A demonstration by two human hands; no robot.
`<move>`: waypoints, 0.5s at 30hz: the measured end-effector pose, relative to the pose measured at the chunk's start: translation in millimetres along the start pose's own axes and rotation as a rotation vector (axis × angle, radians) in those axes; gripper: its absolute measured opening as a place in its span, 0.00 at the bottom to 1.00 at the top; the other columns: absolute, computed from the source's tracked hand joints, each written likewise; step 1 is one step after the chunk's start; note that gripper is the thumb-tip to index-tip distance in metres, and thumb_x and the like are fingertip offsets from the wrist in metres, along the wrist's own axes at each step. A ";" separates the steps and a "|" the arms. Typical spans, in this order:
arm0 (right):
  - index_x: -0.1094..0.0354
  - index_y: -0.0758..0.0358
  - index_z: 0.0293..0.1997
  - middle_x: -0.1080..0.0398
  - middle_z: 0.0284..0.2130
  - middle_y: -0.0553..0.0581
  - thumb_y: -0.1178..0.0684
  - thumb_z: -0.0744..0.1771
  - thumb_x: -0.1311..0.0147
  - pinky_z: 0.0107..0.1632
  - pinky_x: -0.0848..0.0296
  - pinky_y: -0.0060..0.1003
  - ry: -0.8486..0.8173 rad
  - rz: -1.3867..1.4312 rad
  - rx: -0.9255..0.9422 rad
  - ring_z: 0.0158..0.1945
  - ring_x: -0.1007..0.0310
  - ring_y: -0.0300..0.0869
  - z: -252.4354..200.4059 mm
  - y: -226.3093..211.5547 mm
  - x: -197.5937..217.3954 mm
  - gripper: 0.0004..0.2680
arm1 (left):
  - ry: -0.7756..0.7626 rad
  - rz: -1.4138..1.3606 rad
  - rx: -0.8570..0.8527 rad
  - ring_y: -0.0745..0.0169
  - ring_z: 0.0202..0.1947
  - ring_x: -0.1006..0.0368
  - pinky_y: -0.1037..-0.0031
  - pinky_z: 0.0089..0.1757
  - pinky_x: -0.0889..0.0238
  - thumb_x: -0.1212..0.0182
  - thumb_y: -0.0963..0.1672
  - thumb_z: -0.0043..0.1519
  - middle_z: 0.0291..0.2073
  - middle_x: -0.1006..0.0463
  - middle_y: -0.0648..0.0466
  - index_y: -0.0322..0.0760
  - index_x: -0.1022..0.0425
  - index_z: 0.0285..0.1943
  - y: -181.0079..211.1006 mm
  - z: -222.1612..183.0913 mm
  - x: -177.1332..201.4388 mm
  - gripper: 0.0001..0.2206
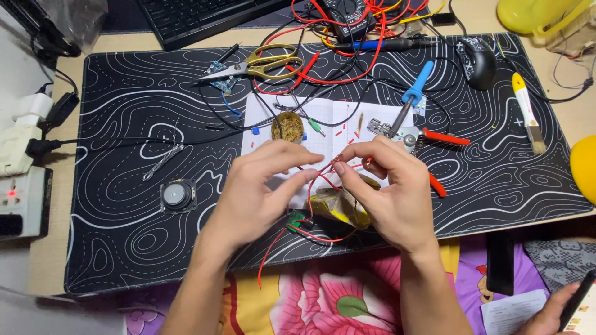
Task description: Connecting a lithium battery pack to a charging circuit board by stripping and twisting wires.
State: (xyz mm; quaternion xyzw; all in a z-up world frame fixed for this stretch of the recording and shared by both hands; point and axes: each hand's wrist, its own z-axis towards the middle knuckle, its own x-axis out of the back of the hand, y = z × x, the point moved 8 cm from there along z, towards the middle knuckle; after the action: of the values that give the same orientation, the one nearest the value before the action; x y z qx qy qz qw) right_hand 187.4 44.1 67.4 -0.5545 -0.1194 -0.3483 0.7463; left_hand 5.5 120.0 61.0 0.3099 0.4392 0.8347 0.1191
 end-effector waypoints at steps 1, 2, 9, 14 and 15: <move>0.20 0.57 0.44 0.30 0.31 0.47 0.54 0.71 0.31 0.45 0.41 0.34 -0.001 0.001 0.001 0.35 0.42 0.38 -0.6 -0.9 -0.3 0.03 | 0.001 0.001 0.000 0.55 0.53 0.15 0.68 0.55 0.25 0.33 0.42 0.73 0.52 0.12 0.47 0.34 0.13 0.59 1.1 0.3 -3.1 0.10; 0.20 0.57 0.43 0.31 0.30 0.47 0.55 0.71 0.31 0.44 0.41 0.33 0.003 0.003 -0.007 0.34 0.42 0.37 -0.9 -0.9 0.0 0.02 | 0.014 -0.024 -0.010 0.55 0.49 0.15 0.67 0.53 0.26 0.33 0.42 0.73 0.48 0.11 0.49 0.34 0.13 0.55 3.0 1.3 -5.3 0.07; 0.19 0.57 0.45 0.35 0.30 0.46 0.55 0.71 0.31 0.44 0.42 0.31 -0.013 0.055 -0.071 0.34 0.43 0.35 -2.9 7.5 0.7 0.02 | 0.034 -0.055 0.042 0.60 0.43 0.14 0.70 0.49 0.26 0.34 0.43 0.73 0.42 0.09 0.53 0.34 0.13 0.47 1.8 1.3 -6.3 0.08; 0.20 0.56 0.45 0.31 0.34 0.45 0.55 0.71 0.32 0.44 0.40 0.30 -0.035 0.082 -0.089 0.34 0.43 0.34 -3.6 11.8 -2.3 0.02 | 0.043 -0.020 0.060 0.61 0.42 0.14 0.70 0.48 0.26 0.35 0.43 0.73 0.42 0.09 0.53 0.35 0.13 0.47 3.1 0.7 -2.5 0.07; 0.21 0.57 0.45 0.29 0.35 0.45 0.55 0.71 0.33 0.43 0.40 0.30 -0.037 0.094 -0.089 0.34 0.44 0.34 -3.8 12.0 -2.9 0.02 | 0.044 -0.011 0.056 0.61 0.41 0.14 0.71 0.47 0.26 0.35 0.43 0.73 0.42 0.09 0.53 0.35 0.13 0.47 3.6 0.6 -2.1 0.08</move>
State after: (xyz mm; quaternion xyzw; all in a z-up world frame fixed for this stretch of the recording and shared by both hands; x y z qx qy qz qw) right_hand 192.3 43.5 55.5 -0.5987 -0.0911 -0.3075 0.7340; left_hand 7.8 117.3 63.4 0.2924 0.4668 0.8280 0.1053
